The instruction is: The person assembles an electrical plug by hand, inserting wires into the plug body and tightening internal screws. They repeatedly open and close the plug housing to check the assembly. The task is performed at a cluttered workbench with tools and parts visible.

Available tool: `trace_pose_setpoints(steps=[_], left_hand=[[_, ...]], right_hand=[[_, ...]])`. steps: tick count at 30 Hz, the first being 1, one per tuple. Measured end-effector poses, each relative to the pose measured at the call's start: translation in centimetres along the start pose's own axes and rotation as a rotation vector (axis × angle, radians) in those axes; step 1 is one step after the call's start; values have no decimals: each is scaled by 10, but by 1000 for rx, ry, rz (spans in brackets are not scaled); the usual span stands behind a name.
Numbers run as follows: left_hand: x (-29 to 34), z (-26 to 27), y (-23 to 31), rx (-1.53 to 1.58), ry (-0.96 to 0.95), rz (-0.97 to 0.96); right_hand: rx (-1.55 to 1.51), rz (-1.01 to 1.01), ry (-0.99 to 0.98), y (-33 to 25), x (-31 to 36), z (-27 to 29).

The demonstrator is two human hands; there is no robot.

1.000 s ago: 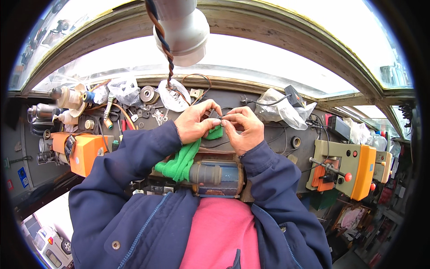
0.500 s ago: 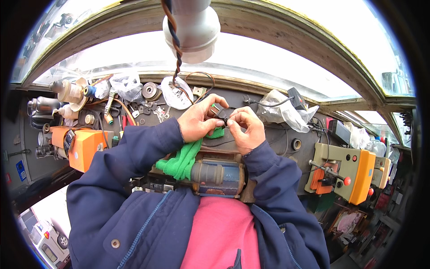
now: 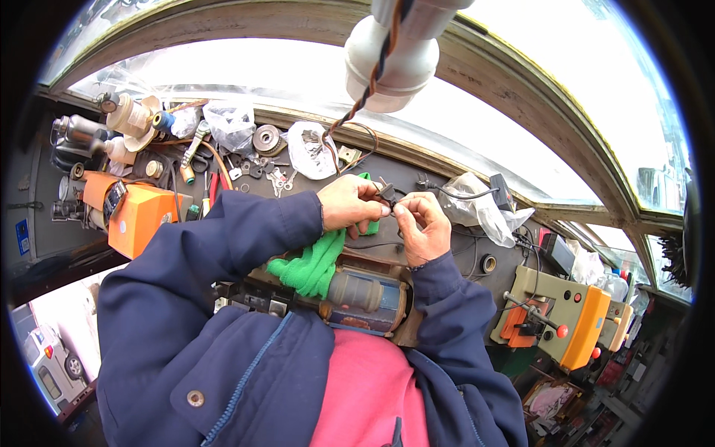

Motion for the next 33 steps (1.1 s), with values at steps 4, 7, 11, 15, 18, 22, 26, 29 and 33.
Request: trace_pose_setpoints(steps=[4,7,11,15,18,22,26,29,33], left_hand=[[0,1,3,-67,28,-5],[-2,1,2,-44,38,-4],[-5,-1,-2,-122,94,-125],[-5,-5,-3,-226,131,-338],[-2,-4,-1,-214,95,-308],[1,-3,1,-188,94,-257],[-3,-2,-2,-235,104,-285],[-6,-2,-3,-332,146,-320],[-2,-3,-1,-476,208,-369]], right_hand=[[64,40,-34,-1,-1,-1],[108,73,-52,0,-1,-2],[-94,-42,-72,4,1,-1],[-457,-271,-129,9,-2,4],[-450,-305,-123,9,-2,5],[-275,-157,-7,6,-1,-1],[-118,-81,15,3,-2,-1],[-76,-74,18,2,-2,0],[-287,-202,-45,10,0,1]])
Point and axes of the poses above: each hand's wrist, its own x-axis away from the middle knuckle, its own z-axis out of the back of the hand, y = z × x, the point moved 1 cm from there along -x, towards the middle knuckle, and after that the axes turned 7 degrees about z, right-handed, at the moved point
